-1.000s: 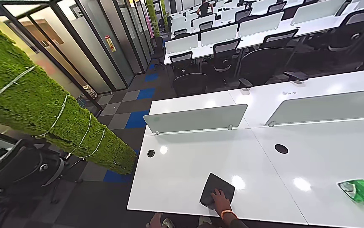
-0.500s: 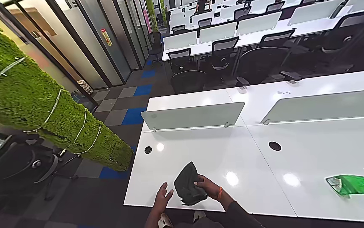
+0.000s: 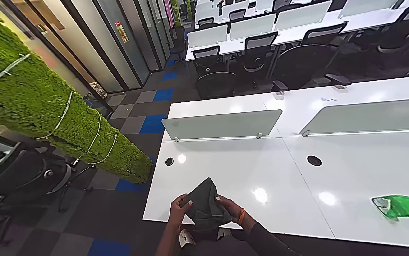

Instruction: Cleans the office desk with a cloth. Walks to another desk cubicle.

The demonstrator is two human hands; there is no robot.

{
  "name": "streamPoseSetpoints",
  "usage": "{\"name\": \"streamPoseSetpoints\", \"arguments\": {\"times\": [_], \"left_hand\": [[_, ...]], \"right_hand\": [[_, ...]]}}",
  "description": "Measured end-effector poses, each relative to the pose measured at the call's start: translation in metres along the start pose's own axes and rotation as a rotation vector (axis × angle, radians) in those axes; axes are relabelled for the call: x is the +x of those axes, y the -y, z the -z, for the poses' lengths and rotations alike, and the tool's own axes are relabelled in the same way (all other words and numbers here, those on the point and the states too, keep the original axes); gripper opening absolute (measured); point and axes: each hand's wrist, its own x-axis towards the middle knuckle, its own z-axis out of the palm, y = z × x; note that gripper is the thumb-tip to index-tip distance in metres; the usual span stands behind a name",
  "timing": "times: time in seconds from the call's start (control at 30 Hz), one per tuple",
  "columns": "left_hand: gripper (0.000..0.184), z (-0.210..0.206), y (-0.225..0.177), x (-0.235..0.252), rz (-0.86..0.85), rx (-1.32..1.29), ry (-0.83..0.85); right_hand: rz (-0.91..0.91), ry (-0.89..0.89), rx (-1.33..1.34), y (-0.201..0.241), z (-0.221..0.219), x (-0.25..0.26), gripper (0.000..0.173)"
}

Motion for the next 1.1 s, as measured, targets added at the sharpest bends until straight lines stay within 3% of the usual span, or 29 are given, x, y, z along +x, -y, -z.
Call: {"name": "streamPoseSetpoints", "arguments": {"times": [0.1,0.17,0.27,0.53,0.67,0.8,1.1], "left_hand": [[0.039,0.0,-0.011,0.001,-0.082,0.139,-0.015],[0.039,0.0,-0.018,-0.001,-0.118,0.222,0.0],[0.036,-0.002,-0.028,-0.003,-0.16,0.325,0.061],[0.028,-0.001,-0.033,-0.003,-0.156,0.431,0.183],[0.025,0.002,-0.034,-0.002,-0.167,0.596,0.14],[0.023,0.01,-0.028,0.002,-0.14,0.737,0.079],[0.021,0.016,-0.01,0.005,-0.055,0.821,0.145]], "right_hand": [[-0.026,-0.027,-0.113,-0.005,0.012,0.005,0.059],[-0.01,-0.04,-0.23,-0.007,0.019,0.011,0.05],[0.009,-0.157,-0.292,-0.009,0.023,0.016,0.048],[0.24,-0.21,-0.391,-0.015,0.031,0.021,0.046],[0.256,-0.293,-0.486,-0.016,0.032,0.021,0.022],[0.246,-0.25,-0.538,-0.01,0.036,0.021,0.014],[0.135,-0.129,-0.789,0.0,0.039,0.006,0.024]]}}
